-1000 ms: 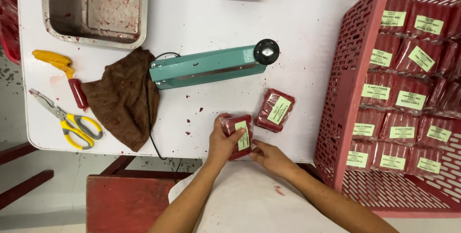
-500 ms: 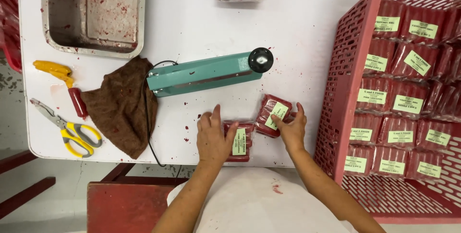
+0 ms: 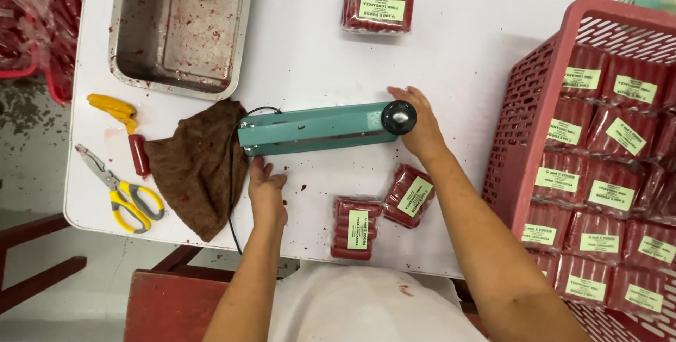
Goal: Sealing small food packages using a manual heat sealer and organizing them into a basket
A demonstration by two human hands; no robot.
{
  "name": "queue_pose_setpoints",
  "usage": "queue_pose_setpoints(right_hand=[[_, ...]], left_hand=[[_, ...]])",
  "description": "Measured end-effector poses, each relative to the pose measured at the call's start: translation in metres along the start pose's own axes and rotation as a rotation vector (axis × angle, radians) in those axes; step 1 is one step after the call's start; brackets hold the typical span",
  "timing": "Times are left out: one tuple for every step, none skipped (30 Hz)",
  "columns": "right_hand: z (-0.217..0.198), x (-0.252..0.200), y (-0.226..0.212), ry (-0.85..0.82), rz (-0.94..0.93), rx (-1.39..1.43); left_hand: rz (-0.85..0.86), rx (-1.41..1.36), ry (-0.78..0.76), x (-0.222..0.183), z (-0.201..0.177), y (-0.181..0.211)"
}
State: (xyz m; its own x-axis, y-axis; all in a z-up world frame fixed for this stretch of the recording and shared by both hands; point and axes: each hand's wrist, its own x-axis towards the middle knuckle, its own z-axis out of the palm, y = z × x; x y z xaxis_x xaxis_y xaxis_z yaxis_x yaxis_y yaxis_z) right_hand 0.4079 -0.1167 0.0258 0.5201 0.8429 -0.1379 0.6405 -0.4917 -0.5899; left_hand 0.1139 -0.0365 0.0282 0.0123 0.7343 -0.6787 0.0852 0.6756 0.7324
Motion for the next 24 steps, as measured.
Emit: queue_pose_setpoints(right_hand=[[-0.004,0.009,-0.003,-0.178,0.062,-0.057],[-0.001,0.011,-0.002,-0.177,0.064,-0.061],[0.003,0.011,-0.001,-0.203,0.129,-0.022],[0.007,0.011,0.0,-0.229,0.194,0.016],[0.004,0.006,-0.007,-0.234,0.195,0.014],[0.001,0.0,-0.015,-0.201,0.209,0.072],[-0.002,-0.004,-0.023,-0.167,0.221,0.133],[0.006,-0.009,-0.01,-0.172,0.222,0.134],[0.013,-0.015,0.004,-0.184,0.152,0.067],[0.019,-0.02,0.018,-0.197,0.083,-0.001],[0.016,-0.027,0.015,-0.194,0.087,-0.003],[0.011,-0.035,0.013,-0.196,0.138,0.005],[0.008,-0.043,0.009,-0.2,0.188,0.016],[-0.005,-0.055,-0.003,-0.197,0.192,0.016],[-0.018,-0.067,-0.015,-0.081,0.272,0.115],[-0.031,-0.079,-0.028,0.036,0.35,0.214],[-0.028,-0.094,-0.018,0.044,0.356,0.214],[-0.026,-0.11,-0.007,0.111,0.417,0.232],[-0.024,-0.128,0.004,0.176,0.481,0.248],[-0.018,-0.141,0.013,0.182,0.491,0.245],[-0.011,-0.15,0.021,0.179,0.581,0.268],[-0.003,-0.16,0.029,0.177,0.671,0.292],[0.003,-0.165,0.033,0.182,0.67,0.293],[0.009,-0.171,0.037,0.204,0.742,0.393]], left_hand=[[-0.052,-0.041,-0.03,0.006,-0.001,-0.004],[-0.054,-0.043,-0.033,0.007,0.001,-0.003],[-0.064,-0.053,-0.041,0.007,0.001,-0.002],[-0.074,-0.062,-0.049,0.007,0.001,-0.002],[-0.078,-0.063,-0.046,0.006,0.003,0.0],[-0.084,-0.065,-0.05,0.005,0.004,0.003],[-0.087,-0.064,-0.053,0.004,0.005,0.007],[-0.09,-0.063,-0.049,0.001,0.005,0.01],[-0.076,-0.042,-0.056,-0.001,0.006,0.014],[-0.062,-0.022,-0.064,-0.003,0.008,0.018],[-0.063,-0.02,-0.069,-0.005,0.006,0.017],[-0.083,-0.001,-0.08,-0.006,0.004,0.017],[-0.102,0.019,-0.09,-0.008,0.002,0.017],[-0.103,0.022,-0.093,-0.022,0.004,0.018],[-0.094,0.074,-0.085,-0.034,0.007,0.021],[-0.086,0.126,-0.077,-0.047,0.01,0.023],[-0.085,0.13,-0.085,-0.06,0.017,0.023],[-0.051,0.349,-0.21,-0.074,0.024,0.022],[-0.019,0.569,-0.336,-0.09,0.032,0.02],[-0.022,0.574,-0.347,-0.093,0.046,0.008],[0.295,0.735,-0.531,-0.095,0.06,-0.003],[0.622,0.883,-0.707,-0.097,0.074,-0.014],[0.627,0.883,-0.709,-0.094,0.092,-0.022],[0.606,1.003,-0.8,-0.091,0.11,-0.03]])
